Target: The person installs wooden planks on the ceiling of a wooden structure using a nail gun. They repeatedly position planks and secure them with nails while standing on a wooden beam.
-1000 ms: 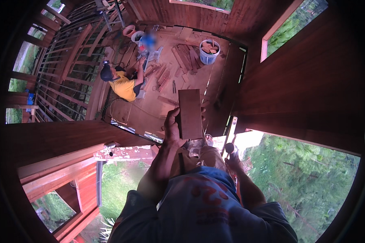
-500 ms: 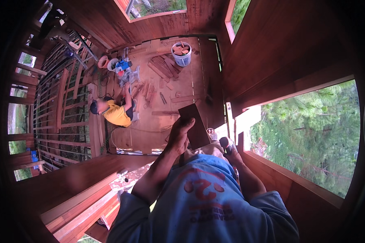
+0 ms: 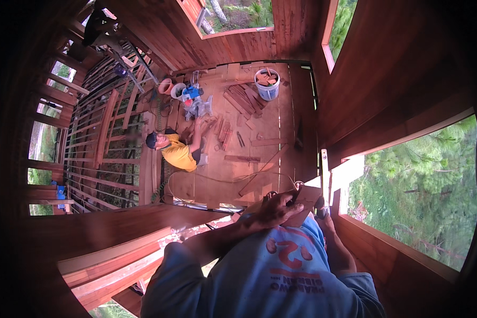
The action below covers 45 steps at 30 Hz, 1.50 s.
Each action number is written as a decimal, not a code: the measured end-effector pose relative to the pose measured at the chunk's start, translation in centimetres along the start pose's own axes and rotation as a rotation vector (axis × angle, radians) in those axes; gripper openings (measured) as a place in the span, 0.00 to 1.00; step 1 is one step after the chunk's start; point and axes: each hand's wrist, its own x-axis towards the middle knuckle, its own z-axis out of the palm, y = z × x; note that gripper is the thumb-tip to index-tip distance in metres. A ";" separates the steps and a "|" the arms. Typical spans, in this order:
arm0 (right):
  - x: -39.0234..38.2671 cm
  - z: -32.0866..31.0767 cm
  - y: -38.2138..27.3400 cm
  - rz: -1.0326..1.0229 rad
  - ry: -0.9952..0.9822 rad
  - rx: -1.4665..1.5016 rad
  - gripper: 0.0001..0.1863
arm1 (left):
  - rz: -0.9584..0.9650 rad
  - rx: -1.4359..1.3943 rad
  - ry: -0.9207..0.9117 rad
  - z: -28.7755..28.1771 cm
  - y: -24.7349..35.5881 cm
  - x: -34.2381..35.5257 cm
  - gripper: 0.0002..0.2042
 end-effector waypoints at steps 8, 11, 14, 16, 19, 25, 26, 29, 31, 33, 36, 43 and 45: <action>-3.5 -1.4 -3.9 0.094 -0.010 -0.114 0.36 | -0.086 -0.728 -0.109 -0.1 1.9 -0.7 0.22; -3.9 0.4 -2.0 0.103 0.022 -0.004 0.38 | 0.066 -0.490 0.028 -0.6 2.8 0.2 0.24; -5.6 0.4 -4.1 0.183 0.014 -0.102 0.41 | 0.161 -0.385 0.019 -0.7 5.9 1.6 0.35; -7.3 -0.6 -5.1 0.210 0.069 0.044 0.43 | 0.316 -0.244 -0.041 0.0 7.8 3.0 0.41; -6.7 -0.3 -3.5 0.241 0.152 0.192 0.38 | 0.353 -0.124 -0.076 1.8 11.9 5.5 0.42; -8.2 -1.3 -0.4 0.332 0.276 0.387 0.40 | 0.815 0.521 -0.404 6.9 20.8 12.8 0.17; -8.9 -1.5 -0.1 0.332 0.260 0.388 0.40 | 0.965 0.760 -0.399 8.2 22.8 12.8 0.14; -10.3 -2.3 1.4 0.353 0.278 0.400 0.39 | 1.142 0.734 -0.511 13.4 29.0 12.8 0.11; -11.4 -1.9 2.2 0.392 0.322 0.453 0.39 | 1.208 0.683 -0.639 17.3 33.3 13.6 0.12; -12.4 -1.6 2.4 0.409 0.341 0.484 0.39 | 1.408 0.750 -0.638 20.7 37.5 13.7 0.13; -13.1 -1.6 2.5 0.429 0.368 0.519 0.38 | 1.975 0.811 -0.487 25.0 42.8 16.2 0.14; -14.3 -0.6 1.3 0.463 0.421 0.616 0.37 | 1.830 0.854 -0.596 29.9 50.8 12.0 0.14; -14.8 -0.5 0.8 0.467 0.432 0.632 0.37 | 1.703 0.885 -0.690 31.0 52.7 12.2 0.13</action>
